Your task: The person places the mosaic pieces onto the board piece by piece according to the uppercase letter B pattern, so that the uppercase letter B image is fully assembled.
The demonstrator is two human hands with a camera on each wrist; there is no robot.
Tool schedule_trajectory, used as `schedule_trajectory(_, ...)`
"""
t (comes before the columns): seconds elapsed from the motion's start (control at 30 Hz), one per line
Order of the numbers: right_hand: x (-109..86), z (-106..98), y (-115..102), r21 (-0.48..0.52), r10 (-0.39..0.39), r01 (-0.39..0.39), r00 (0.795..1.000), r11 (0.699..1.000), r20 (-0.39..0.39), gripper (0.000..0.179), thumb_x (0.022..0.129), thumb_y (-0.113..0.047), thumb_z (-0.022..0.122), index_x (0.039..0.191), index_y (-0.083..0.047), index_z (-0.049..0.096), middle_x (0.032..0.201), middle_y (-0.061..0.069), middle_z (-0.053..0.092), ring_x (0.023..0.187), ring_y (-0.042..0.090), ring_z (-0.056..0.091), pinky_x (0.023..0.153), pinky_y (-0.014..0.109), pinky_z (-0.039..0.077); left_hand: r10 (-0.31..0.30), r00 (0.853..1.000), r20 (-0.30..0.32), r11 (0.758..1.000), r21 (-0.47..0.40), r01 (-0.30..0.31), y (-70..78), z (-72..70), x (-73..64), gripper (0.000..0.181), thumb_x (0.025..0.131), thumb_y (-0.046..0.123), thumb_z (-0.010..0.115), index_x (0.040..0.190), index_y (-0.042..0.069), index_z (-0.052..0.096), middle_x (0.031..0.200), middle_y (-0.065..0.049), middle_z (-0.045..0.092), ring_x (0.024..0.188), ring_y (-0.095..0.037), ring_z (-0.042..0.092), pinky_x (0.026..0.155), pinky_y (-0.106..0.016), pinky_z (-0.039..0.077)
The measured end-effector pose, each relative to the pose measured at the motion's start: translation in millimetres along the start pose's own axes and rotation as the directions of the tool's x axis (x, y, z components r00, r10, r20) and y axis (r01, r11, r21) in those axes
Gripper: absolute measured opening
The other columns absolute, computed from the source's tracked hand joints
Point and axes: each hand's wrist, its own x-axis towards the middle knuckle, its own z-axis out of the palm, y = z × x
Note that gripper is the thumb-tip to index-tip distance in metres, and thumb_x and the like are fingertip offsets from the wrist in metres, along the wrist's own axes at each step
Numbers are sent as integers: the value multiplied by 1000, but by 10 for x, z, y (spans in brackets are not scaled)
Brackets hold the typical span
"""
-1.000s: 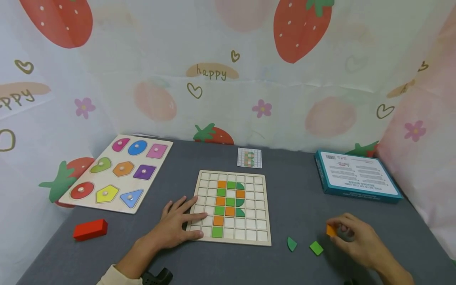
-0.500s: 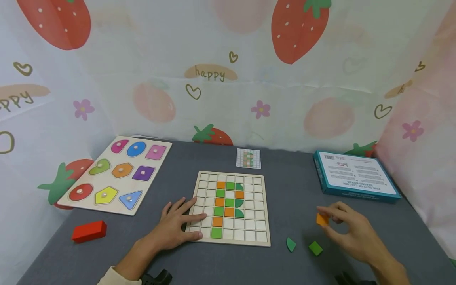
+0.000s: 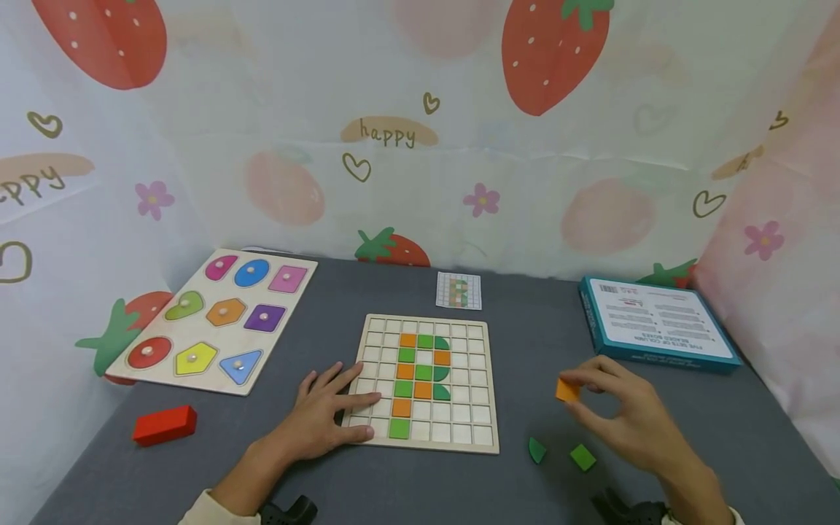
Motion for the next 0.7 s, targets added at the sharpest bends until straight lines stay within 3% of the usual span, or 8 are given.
schedule_trajectory(0.3, 186, 237, -146, 110, -70, 66, 997, 992, 29, 41, 75, 9, 78, 113, -7, 70, 103, -3, 59, 86, 14, 56, 69, 22, 46, 7, 1000, -9, 1000, 10, -7, -2, -4, -4, 57, 82, 52, 71, 132, 24, 64, 153, -11, 31, 140, -44, 16, 103, -67, 0)
schedule_trajectory(0.43, 256, 332, -203, 127, -89, 82, 995, 988, 45, 39, 78, 5, 77, 114, -8, 70, 104, -4, 59, 88, 12, 56, 72, 25, 47, 10, 1000, -10, 1000, 5, -10, 1, -2, -1, 57, 82, 51, 71, 131, 24, 64, 153, -11, 32, 140, -44, 16, 103, -68, 0)
schedule_trajectory(0.7, 328, 499, -295, 128, -70, 60, 995, 990, 74, 37, 81, 0, 77, 115, -9, 70, 104, -6, 58, 90, 13, 55, 74, 29, 49, 1, 1000, 1, 1000, 7, -1, -6, 3, 4, 57, 82, 53, 71, 132, 25, 64, 154, -10, 31, 141, -42, 15, 104, -67, -1)
